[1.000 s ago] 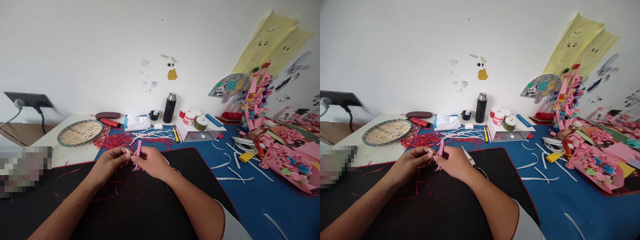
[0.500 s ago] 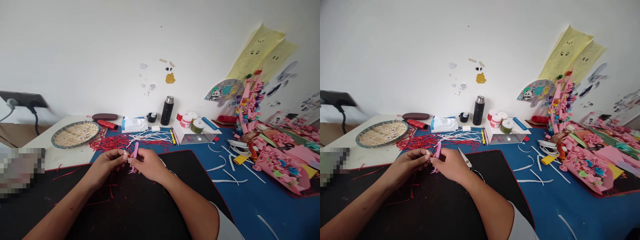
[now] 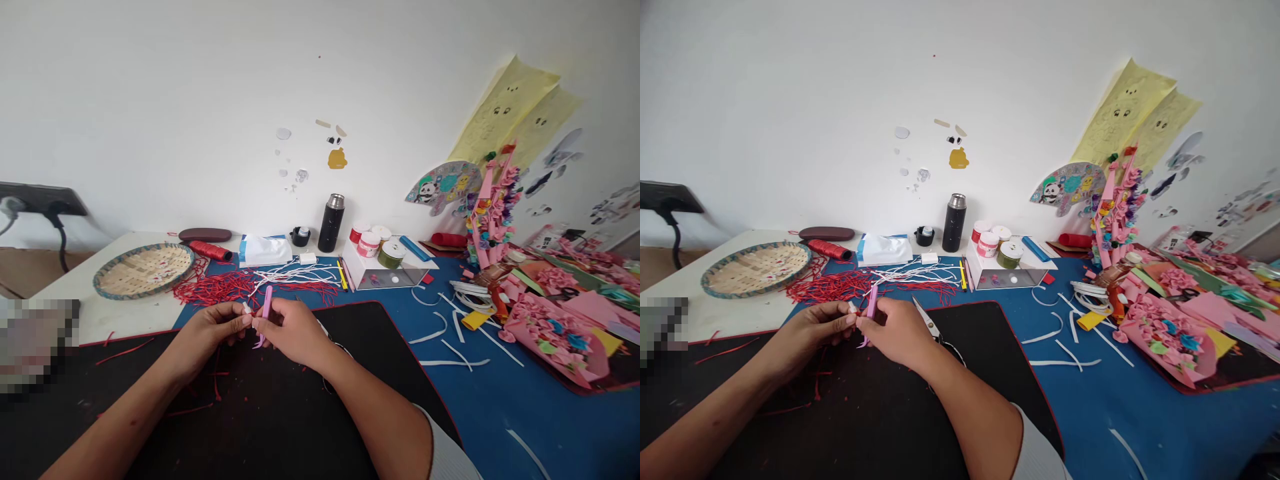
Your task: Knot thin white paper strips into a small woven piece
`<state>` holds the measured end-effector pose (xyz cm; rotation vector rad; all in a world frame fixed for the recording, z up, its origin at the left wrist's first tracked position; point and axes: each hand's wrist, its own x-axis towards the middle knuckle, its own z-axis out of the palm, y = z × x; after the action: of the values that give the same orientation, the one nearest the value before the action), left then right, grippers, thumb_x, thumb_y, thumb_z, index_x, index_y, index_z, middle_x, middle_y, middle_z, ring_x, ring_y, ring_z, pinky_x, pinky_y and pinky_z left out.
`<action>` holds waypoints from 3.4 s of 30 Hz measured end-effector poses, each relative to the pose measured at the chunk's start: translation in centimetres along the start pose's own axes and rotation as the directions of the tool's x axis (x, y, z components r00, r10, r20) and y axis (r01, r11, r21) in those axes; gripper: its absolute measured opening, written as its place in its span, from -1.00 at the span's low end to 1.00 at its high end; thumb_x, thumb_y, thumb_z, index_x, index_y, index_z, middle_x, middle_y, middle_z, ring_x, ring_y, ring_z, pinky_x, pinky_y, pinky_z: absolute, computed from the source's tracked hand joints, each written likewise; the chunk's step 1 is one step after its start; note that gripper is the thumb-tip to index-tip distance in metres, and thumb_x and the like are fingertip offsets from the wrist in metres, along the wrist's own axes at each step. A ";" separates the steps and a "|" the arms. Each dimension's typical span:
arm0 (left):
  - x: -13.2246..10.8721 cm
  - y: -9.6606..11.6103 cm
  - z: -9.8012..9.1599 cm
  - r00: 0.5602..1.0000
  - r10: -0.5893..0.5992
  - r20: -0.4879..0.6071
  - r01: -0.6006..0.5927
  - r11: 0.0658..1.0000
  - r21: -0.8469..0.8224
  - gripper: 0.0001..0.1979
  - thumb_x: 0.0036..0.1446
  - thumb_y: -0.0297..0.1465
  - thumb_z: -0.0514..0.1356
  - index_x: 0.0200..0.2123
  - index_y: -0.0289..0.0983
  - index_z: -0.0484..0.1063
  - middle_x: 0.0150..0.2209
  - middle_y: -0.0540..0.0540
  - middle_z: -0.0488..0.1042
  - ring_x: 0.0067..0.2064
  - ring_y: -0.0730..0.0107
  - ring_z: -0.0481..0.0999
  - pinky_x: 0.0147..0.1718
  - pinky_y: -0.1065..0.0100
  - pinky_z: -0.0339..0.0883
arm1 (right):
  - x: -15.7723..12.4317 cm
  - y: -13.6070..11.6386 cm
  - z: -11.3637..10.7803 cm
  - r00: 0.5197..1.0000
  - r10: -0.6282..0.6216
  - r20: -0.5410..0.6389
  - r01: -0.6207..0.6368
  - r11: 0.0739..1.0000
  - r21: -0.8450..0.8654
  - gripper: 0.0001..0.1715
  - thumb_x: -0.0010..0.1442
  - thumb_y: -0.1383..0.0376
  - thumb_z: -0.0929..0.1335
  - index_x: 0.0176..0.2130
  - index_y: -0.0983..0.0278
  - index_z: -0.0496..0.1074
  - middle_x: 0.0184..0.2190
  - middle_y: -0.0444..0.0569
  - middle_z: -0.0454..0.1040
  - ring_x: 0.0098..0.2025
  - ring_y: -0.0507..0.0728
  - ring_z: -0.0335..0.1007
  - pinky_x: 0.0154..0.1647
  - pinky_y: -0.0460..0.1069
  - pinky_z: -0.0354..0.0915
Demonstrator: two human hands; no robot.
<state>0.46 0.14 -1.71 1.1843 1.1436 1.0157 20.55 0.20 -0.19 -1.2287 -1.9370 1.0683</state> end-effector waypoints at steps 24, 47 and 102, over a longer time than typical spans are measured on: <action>0.0 0.1 -0.1 0.999 -0.019 0.039 0.019 1.000 -0.018 -0.63 -0.13 -0.11 0.54 -0.41 -0.23 0.59 -0.52 0.04 0.45 -0.48 0.44 0.29 -0.51 0.44 0.17 | -0.4 -1.3 -0.7 1.000 0.011 0.018 -0.009 0.992 -0.129 -0.78 0.35 0.13 0.39 -0.16 0.21 0.56 -0.36 -0.11 0.60 -0.36 0.06 0.48 -0.41 -0.09 0.14; 0.0 -0.1 -0.2 0.999 -0.037 0.018 0.037 0.999 -0.007 -0.63 -0.16 -0.14 0.55 -0.39 -0.24 0.59 -0.50 0.04 0.46 -0.48 0.44 0.30 -0.49 0.44 0.19 | -0.3 -1.1 -0.5 1.000 -0.016 0.019 0.019 0.984 -0.176 -0.75 0.33 0.09 0.39 -0.18 0.20 0.55 -0.36 -0.12 0.58 -0.39 0.05 0.39 -0.42 -0.08 0.05; -0.1 0.5 0.1 0.999 -0.012 0.049 0.009 0.999 0.053 -0.64 -0.14 -0.09 0.52 -0.42 -0.23 0.60 -0.52 0.01 0.45 -0.50 0.41 0.30 -0.52 0.42 0.20 | -0.4 -1.6 -0.7 1.000 -0.017 0.019 0.022 0.958 -0.285 -0.73 0.32 0.07 0.40 -0.22 0.22 0.54 -0.41 -0.10 0.55 -0.42 0.08 0.36 -0.43 -0.05 0.02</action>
<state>0.53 0.08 -1.18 1.2375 1.1427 0.9482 20.60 -0.35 1.52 -1.3514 -2.1672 0.8091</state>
